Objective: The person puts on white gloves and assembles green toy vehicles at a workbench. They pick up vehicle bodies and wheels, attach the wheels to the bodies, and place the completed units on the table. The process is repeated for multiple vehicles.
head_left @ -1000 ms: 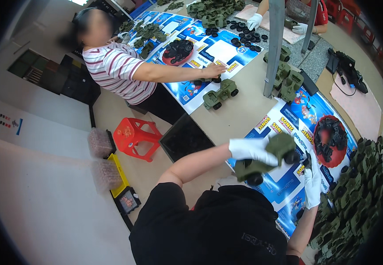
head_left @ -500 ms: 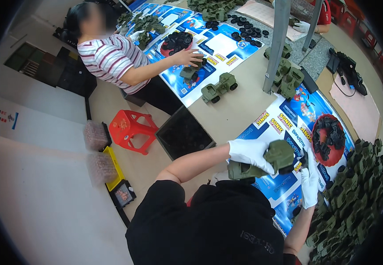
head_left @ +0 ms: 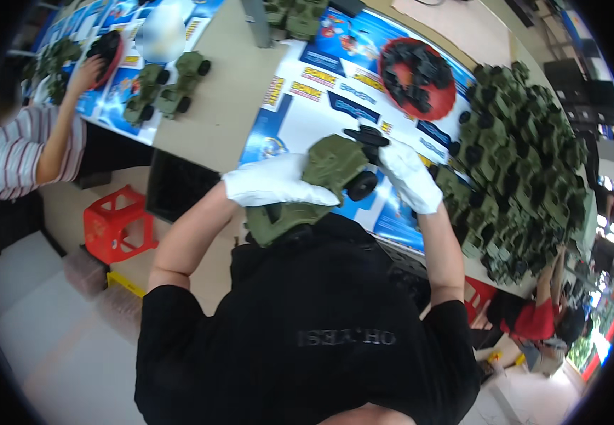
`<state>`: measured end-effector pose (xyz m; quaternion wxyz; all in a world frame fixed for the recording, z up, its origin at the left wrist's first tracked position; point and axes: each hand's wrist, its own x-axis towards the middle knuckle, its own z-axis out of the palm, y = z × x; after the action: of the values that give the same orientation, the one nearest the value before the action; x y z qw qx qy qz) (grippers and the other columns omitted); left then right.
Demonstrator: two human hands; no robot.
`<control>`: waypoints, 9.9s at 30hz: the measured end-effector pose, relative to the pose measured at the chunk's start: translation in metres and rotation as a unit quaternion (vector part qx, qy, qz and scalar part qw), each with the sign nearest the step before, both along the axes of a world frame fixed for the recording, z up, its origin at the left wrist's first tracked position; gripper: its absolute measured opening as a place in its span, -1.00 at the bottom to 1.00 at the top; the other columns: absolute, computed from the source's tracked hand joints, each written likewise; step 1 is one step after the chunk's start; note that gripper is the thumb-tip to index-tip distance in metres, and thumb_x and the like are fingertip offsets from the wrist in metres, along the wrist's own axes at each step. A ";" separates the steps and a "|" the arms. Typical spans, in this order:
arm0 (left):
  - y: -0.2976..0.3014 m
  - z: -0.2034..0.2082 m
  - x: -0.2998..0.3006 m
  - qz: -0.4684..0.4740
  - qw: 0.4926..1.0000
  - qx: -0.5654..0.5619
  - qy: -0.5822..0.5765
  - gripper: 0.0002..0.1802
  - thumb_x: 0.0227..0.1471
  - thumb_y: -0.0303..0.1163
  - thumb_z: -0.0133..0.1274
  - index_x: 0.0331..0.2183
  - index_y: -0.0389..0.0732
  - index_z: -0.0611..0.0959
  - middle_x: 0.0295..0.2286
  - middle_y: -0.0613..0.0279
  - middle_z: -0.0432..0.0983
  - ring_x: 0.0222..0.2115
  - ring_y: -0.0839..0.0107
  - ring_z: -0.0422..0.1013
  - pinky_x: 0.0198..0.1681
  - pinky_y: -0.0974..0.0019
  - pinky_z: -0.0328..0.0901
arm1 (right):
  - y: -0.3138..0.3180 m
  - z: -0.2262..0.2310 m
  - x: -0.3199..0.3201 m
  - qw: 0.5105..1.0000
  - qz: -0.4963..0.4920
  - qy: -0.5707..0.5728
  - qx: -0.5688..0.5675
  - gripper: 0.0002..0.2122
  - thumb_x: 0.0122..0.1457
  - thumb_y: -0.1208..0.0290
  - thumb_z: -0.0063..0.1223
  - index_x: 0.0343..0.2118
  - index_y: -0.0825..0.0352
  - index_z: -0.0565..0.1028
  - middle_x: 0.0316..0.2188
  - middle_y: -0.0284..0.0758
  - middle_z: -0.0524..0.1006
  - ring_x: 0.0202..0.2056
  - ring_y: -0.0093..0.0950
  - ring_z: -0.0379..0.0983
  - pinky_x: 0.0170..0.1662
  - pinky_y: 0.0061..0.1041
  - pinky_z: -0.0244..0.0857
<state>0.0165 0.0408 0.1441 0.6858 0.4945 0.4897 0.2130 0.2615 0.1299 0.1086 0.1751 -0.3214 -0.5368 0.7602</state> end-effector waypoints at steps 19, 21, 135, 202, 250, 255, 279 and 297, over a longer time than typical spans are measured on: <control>0.012 0.002 0.013 -0.038 0.994 -0.078 0.064 -0.23 -0.21 -0.02 0.33 -0.11 -0.44 0.50 -0.37 0.06 0.54 -0.40 0.40 0.46 -0.28 0.33 0.37 | -0.003 -0.004 0.012 0.964 0.082 -0.068 0.243 -0.50 0.27 0.10 -0.10 0.17 0.33 0.29 -0.05 -0.21 0.41 -0.11 -0.45 0.33 0.03 -0.49 0.20; 0.011 -0.003 0.011 -0.072 0.990 -0.057 0.105 -0.19 -0.20 0.03 0.30 -0.08 -0.42 0.48 -0.29 -0.01 0.54 -0.31 0.31 0.49 -0.22 0.31 0.37 | -0.006 0.000 0.014 0.969 0.069 -0.058 0.231 -0.52 0.27 0.09 -0.10 0.12 0.34 0.35 -0.17 -0.24 0.48 -0.22 -0.49 0.37 -0.05 -0.48 0.25; 0.051 -0.101 0.034 0.032 0.981 -0.081 0.175 -0.41 -0.14 -0.24 0.33 -0.10 -0.32 0.49 -0.28 0.22 0.53 -0.30 0.46 0.45 -0.19 0.37 0.36 | 0.197 -0.121 0.052 0.827 -0.214 -0.408 0.323 -0.69 0.06 0.39 0.04 -0.08 0.23 0.52 -0.23 -0.21 0.57 -0.11 -0.33 0.49 0.02 -0.45 0.30; 0.038 0.014 0.067 -0.291 0.918 -0.014 0.268 0.08 -0.28 0.33 0.20 -0.12 -0.58 0.39 -0.26 -0.23 0.49 -0.19 0.05 0.47 -0.08 0.24 0.31 | -0.026 -0.032 0.012 0.947 -0.236 -0.071 -0.206 -0.44 0.25 -0.17 -0.26 -0.62 0.26 0.46 -0.71 -0.49 0.32 -0.65 -0.68 0.19 -0.56 -0.68 0.06; 0.035 0.003 0.065 -0.235 0.944 0.002 0.231 0.15 -0.32 0.37 0.20 -0.09 -0.59 0.38 -0.23 -0.22 0.48 -0.15 0.08 0.45 -0.04 0.26 0.30 | -0.057 -0.019 0.035 0.958 -0.273 0.058 -0.067 -0.41 0.28 -0.11 -0.28 -0.05 0.43 0.45 -0.09 -0.21 0.48 -0.01 -0.43 0.37 0.14 -0.46 0.14; 0.037 0.011 0.062 -0.242 0.940 -0.018 0.238 0.10 -0.27 0.32 0.20 -0.07 -0.57 0.39 -0.23 -0.19 0.50 -0.15 0.11 0.46 -0.04 0.28 0.29 | -0.068 -0.022 0.043 0.978 -0.176 0.082 0.079 -0.36 0.26 -0.07 -0.22 0.20 0.42 0.19 0.15 -0.17 0.27 0.18 -0.38 0.16 0.26 -0.42 -0.08; 0.036 0.006 0.075 -0.256 0.926 -0.007 0.277 0.12 -0.29 0.36 0.17 -0.12 -0.60 0.41 -0.26 -0.25 0.49 -0.17 0.04 0.46 -0.06 0.24 0.31 | -0.069 -0.015 0.042 0.963 -0.238 0.078 -0.103 -0.48 0.32 0.03 -0.28 0.14 0.39 0.31 0.09 -0.24 0.35 0.14 -0.46 0.21 0.23 -0.47 0.00; 0.005 -0.001 0.082 -0.228 0.846 0.356 0.326 -0.06 -0.48 -0.37 0.36 0.05 -0.20 0.34 -0.46 0.08 0.50 -0.43 0.06 0.43 -0.28 0.13 0.27 | -0.073 0.003 0.036 0.967 -0.244 -0.069 0.027 -0.46 0.32 -0.08 -0.40 -0.22 0.33 0.53 -0.27 -0.39 0.50 -0.20 -0.59 0.36 0.00 -0.59 0.19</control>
<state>0.0989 0.0460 0.1432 0.2930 0.8432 0.4493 0.0366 0.2975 0.0565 0.1120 0.3259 -0.4895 -0.4733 0.6559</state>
